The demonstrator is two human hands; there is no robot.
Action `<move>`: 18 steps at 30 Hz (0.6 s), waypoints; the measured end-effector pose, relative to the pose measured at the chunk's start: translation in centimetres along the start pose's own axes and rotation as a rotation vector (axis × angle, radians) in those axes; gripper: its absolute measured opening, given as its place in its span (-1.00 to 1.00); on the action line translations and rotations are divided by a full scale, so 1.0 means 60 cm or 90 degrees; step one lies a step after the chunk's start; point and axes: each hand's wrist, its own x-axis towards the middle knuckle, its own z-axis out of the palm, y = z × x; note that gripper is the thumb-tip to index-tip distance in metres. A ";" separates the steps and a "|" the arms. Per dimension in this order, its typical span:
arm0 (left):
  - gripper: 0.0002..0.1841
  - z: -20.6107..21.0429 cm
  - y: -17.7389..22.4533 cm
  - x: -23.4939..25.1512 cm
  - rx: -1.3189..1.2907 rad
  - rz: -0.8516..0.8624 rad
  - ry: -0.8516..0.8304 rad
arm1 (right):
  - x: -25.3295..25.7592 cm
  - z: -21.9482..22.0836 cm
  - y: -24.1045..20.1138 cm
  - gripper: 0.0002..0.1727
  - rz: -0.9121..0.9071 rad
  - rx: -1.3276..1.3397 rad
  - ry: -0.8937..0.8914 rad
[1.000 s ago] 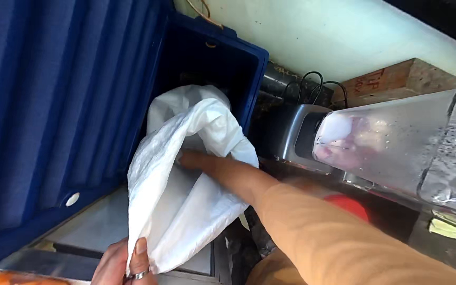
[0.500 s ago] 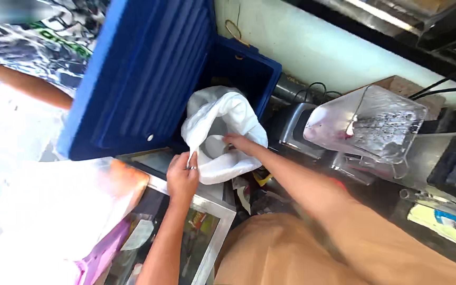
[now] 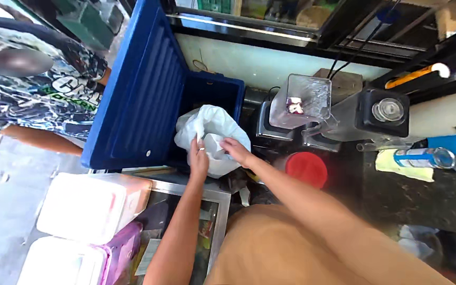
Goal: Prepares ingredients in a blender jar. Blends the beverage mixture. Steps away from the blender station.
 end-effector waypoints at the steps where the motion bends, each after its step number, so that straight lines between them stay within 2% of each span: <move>1: -0.51 0.026 -0.005 0.004 -0.040 -0.017 -0.009 | 0.009 0.019 0.006 -0.55 -0.014 -0.054 0.006; 3: -0.49 0.041 -0.014 0.024 -0.058 -0.063 -0.041 | 0.020 0.033 0.017 -0.53 -0.005 -0.010 0.008; 5: -0.43 0.012 -0.015 0.042 -0.029 -0.149 -0.064 | 0.000 0.021 0.025 -0.51 0.021 0.145 0.016; 8: -0.41 -0.027 -0.023 0.048 -0.065 -0.203 0.001 | -0.026 -0.007 0.030 -0.47 0.014 0.303 0.030; 10: -0.40 -0.022 -0.009 0.038 -0.118 -0.181 0.042 | -0.024 -0.009 0.020 -0.49 0.005 0.229 0.050; 13: -0.43 0.033 0.009 0.012 -0.179 -0.179 0.026 | -0.010 0.020 0.018 -0.54 -0.015 -0.042 0.069; 15: -0.45 0.054 -0.003 0.014 -0.154 -0.188 0.008 | 0.002 0.039 0.034 -0.52 -0.009 0.002 0.057; 18: -0.47 0.029 -0.015 0.024 -0.097 -0.170 0.025 | -0.014 0.034 0.046 -0.47 0.024 0.231 0.053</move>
